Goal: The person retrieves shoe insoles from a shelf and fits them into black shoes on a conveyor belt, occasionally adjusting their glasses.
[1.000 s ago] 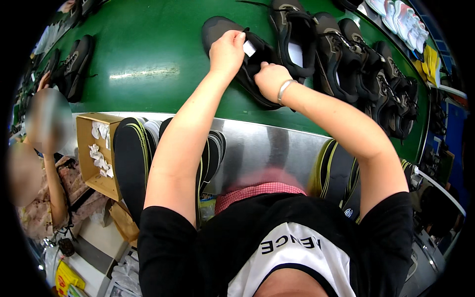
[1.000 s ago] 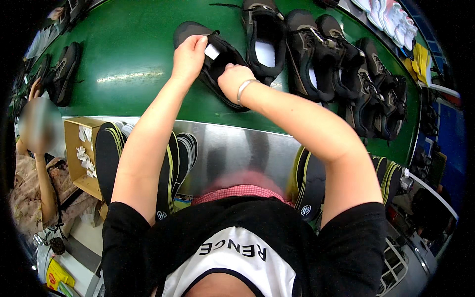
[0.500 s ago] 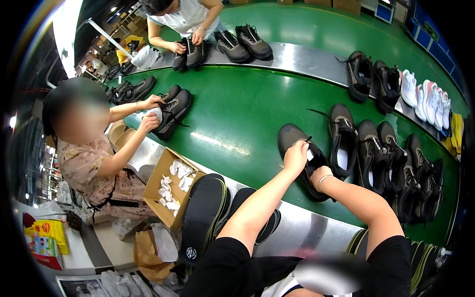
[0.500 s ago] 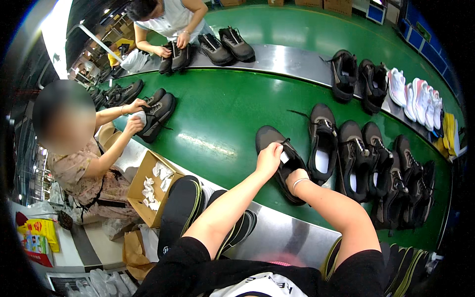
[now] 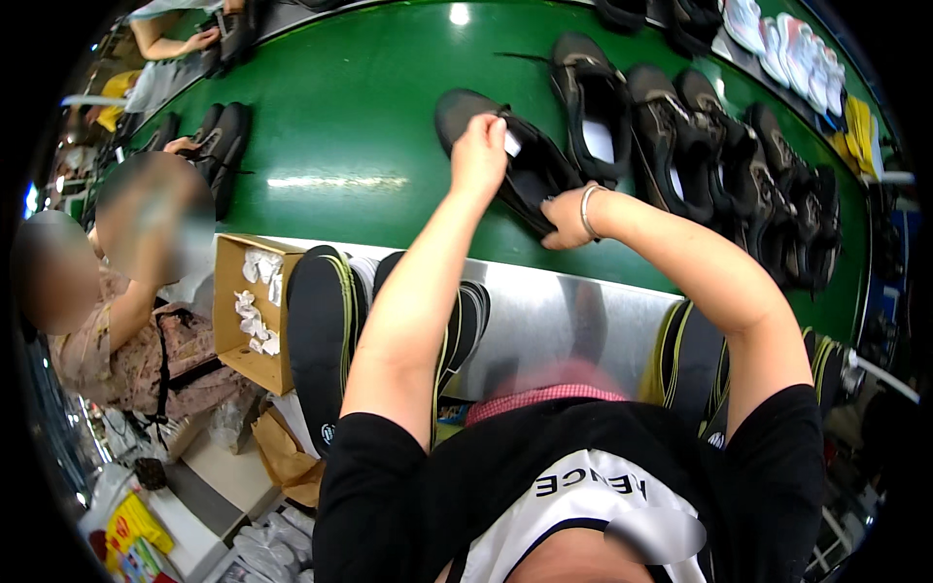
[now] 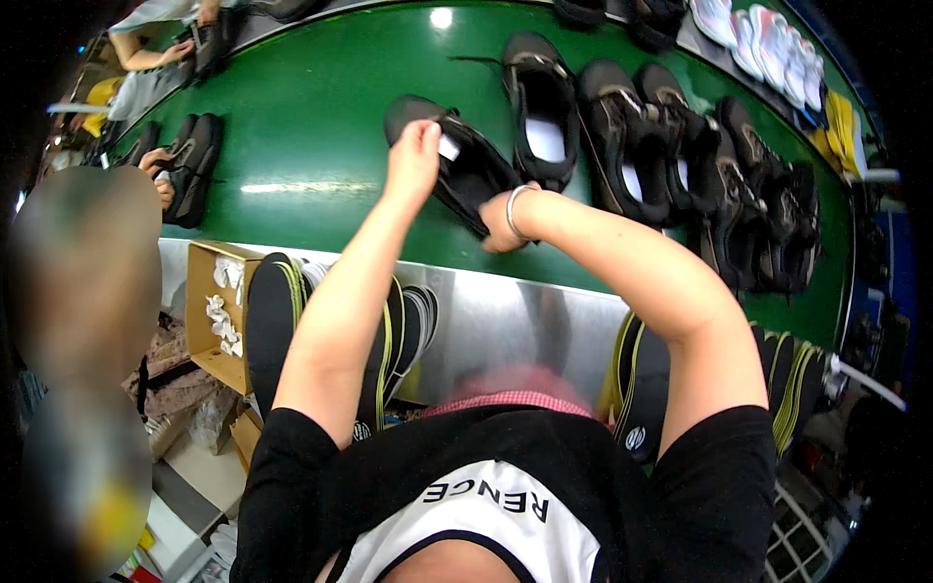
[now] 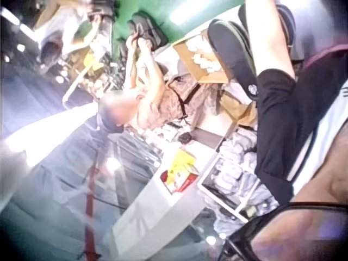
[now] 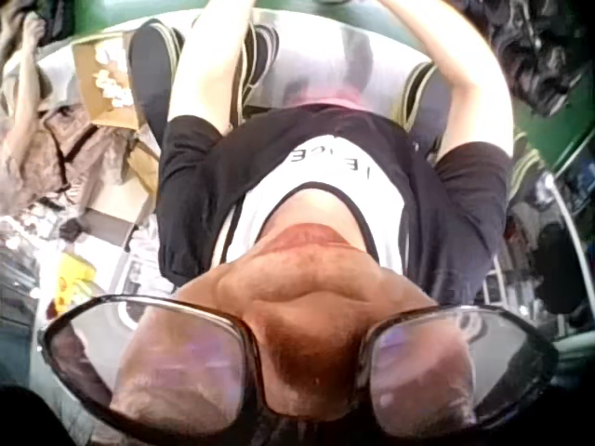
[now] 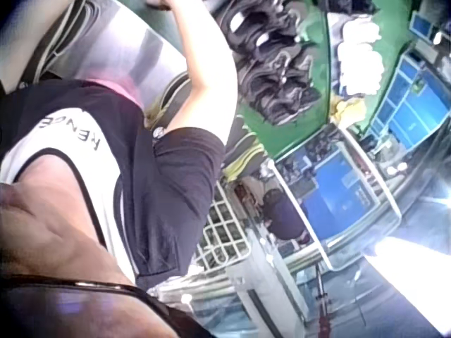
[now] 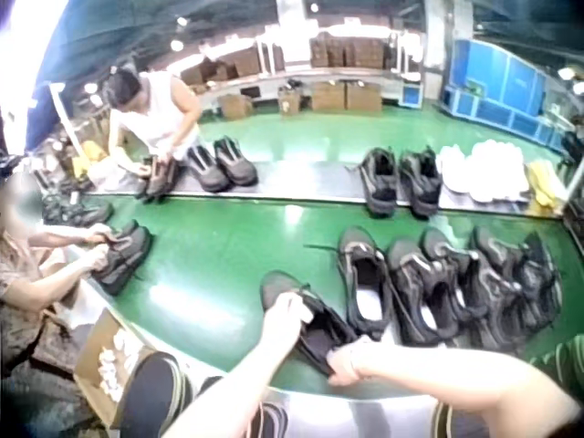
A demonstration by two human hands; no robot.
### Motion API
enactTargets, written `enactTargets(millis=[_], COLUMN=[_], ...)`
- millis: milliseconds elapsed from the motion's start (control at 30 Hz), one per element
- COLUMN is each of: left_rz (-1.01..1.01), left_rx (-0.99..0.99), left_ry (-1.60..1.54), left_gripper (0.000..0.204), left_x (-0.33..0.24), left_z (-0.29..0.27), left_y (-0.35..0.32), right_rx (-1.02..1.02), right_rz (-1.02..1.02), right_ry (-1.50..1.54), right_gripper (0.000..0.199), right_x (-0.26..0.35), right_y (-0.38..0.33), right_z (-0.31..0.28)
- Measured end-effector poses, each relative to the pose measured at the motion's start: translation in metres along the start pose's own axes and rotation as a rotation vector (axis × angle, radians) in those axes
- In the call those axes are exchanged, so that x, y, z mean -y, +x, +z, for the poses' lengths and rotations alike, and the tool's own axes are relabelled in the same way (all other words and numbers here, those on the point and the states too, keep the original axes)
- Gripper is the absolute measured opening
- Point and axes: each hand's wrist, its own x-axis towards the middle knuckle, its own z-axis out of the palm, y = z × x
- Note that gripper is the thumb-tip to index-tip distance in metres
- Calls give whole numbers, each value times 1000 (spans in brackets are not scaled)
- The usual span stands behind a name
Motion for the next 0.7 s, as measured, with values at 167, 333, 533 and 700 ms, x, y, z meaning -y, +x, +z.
enactTargets(millis=[167,333,533,700], left_rz=[-20,352,458,277], left_rx=[111,45,-70,-167], left_ry=[-32,93,221,703], left_gripper=[31,36,31,26], left_x=[-17,-10,-14,-12], left_z=[-3,-1,-45,-81], left_y=[-5,-14,20,58], right_rx=[-1153,-883,-1486,-829], right_rz=[110,138,-91,352], right_ry=[157,92,608,211], right_gripper=[32,30,17,48], right_x=[-13,-19,-50,-61], right_y=[-2,-2,-18,-32], right_z=[23,11,-18,22])
